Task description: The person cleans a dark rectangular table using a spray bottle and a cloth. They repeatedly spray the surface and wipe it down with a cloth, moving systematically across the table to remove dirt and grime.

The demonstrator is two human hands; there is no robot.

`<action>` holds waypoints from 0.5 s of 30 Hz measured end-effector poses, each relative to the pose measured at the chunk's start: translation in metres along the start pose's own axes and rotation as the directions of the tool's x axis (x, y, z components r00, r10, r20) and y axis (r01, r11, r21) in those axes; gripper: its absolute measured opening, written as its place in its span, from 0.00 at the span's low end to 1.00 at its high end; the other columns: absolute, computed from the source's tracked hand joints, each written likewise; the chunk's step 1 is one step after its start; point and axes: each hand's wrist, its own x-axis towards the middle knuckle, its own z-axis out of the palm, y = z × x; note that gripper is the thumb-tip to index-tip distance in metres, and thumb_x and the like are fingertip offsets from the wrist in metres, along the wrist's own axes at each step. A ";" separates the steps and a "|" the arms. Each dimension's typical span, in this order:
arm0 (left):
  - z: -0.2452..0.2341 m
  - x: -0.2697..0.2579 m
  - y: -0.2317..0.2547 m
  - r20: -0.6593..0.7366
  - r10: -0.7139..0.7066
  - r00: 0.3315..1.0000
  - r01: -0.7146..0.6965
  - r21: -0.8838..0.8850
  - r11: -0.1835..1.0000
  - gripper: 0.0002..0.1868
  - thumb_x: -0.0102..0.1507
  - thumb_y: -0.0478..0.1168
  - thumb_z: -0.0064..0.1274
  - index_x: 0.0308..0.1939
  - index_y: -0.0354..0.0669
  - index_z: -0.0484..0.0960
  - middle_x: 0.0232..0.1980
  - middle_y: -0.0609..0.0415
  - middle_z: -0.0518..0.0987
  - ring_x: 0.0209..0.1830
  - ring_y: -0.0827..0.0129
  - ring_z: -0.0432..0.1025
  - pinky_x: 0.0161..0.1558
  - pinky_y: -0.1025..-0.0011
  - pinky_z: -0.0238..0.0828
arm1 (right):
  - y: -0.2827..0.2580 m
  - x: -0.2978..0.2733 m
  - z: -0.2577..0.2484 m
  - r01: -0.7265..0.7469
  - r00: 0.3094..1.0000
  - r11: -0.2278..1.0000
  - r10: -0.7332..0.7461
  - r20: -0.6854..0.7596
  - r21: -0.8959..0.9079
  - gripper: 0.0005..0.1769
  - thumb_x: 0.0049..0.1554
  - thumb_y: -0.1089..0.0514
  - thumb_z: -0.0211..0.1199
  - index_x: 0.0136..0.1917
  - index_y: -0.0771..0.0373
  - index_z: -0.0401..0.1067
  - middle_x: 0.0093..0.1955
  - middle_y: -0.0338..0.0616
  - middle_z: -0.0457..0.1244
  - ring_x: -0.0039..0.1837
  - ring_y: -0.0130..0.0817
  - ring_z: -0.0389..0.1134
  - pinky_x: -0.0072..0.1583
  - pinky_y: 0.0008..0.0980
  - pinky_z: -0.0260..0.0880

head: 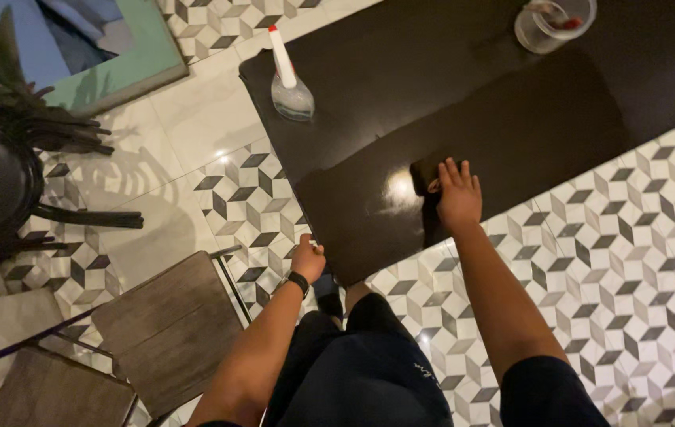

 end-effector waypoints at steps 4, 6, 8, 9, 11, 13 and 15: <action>-0.022 -0.010 0.028 0.006 -0.006 1.000 0.006 -0.039 0.999 0.30 0.61 0.35 0.54 0.67 0.39 0.62 0.43 0.40 0.82 0.48 0.45 0.76 0.51 0.53 0.71 | 0.007 0.053 -0.008 0.053 0.998 0.997 -0.055 0.026 0.060 0.44 0.51 0.64 0.58 0.81 0.52 0.57 0.84 0.42 0.47 0.83 0.51 0.44 0.76 0.53 0.49; -0.035 -0.014 0.045 0.019 -0.020 1.000 0.021 -0.040 0.999 0.35 0.59 0.33 0.55 0.69 0.41 0.60 0.47 0.41 0.81 0.51 0.47 0.76 0.52 0.54 0.71 | 0.000 0.068 -0.009 0.082 0.997 0.996 -0.082 0.014 0.047 0.45 0.51 0.63 0.59 0.81 0.52 0.57 0.84 0.42 0.47 0.83 0.53 0.45 0.75 0.54 0.51; -0.044 -0.015 0.062 0.037 -0.041 0.998 0.043 -0.056 0.997 0.38 0.57 0.31 0.55 0.71 0.44 0.60 0.51 0.42 0.81 0.53 0.49 0.76 0.53 0.54 0.71 | -0.014 0.069 -0.007 0.105 0.994 0.994 -0.106 -0.028 -0.007 0.44 0.51 0.61 0.61 0.81 0.53 0.58 0.85 0.42 0.49 0.83 0.54 0.48 0.76 0.55 0.53; -0.049 -0.012 0.069 0.074 -0.067 0.995 0.069 -0.025 0.997 0.38 0.58 0.31 0.54 0.72 0.45 0.59 0.51 0.42 0.81 0.53 0.48 0.75 0.53 0.54 0.71 | -0.023 0.071 -0.007 0.104 0.994 0.995 -0.104 -0.020 -0.002 0.45 0.49 0.60 0.61 0.80 0.54 0.58 0.84 0.43 0.49 0.82 0.56 0.49 0.74 0.57 0.53; -0.056 -0.011 0.078 0.149 -0.125 0.981 0.120 0.042 0.992 0.38 0.61 0.33 0.53 0.73 0.47 0.57 0.51 0.42 0.82 0.55 0.46 0.75 0.55 0.53 0.71 | -0.042 0.066 -0.006 0.099 0.995 0.995 -0.099 0.001 0.009 0.48 0.45 0.59 0.63 0.79 0.55 0.59 0.83 0.46 0.50 0.79 0.60 0.50 0.71 0.61 0.53; -0.058 -0.011 0.085 0.126 -0.106 0.986 0.103 0.028 0.994 0.37 0.59 0.32 0.54 0.71 0.46 0.59 0.53 0.40 0.80 0.54 0.45 0.75 0.55 0.53 0.71 | -0.060 0.063 -0.004 0.148 0.988 0.989 -0.147 -0.044 0.022 0.47 0.46 0.58 0.63 0.79 0.55 0.60 0.83 0.45 0.51 0.79 0.60 0.51 0.71 0.61 0.53; -0.060 -0.009 0.088 0.130 -0.101 0.986 0.094 0.058 0.994 0.36 0.59 0.33 0.55 0.69 0.42 0.60 0.54 0.37 0.79 0.55 0.43 0.75 0.55 0.52 0.71 | -0.080 0.062 -0.003 0.196 0.979 0.980 -0.194 -0.057 0.039 0.46 0.46 0.58 0.63 0.78 0.55 0.61 0.83 0.46 0.52 0.79 0.60 0.52 0.71 0.61 0.53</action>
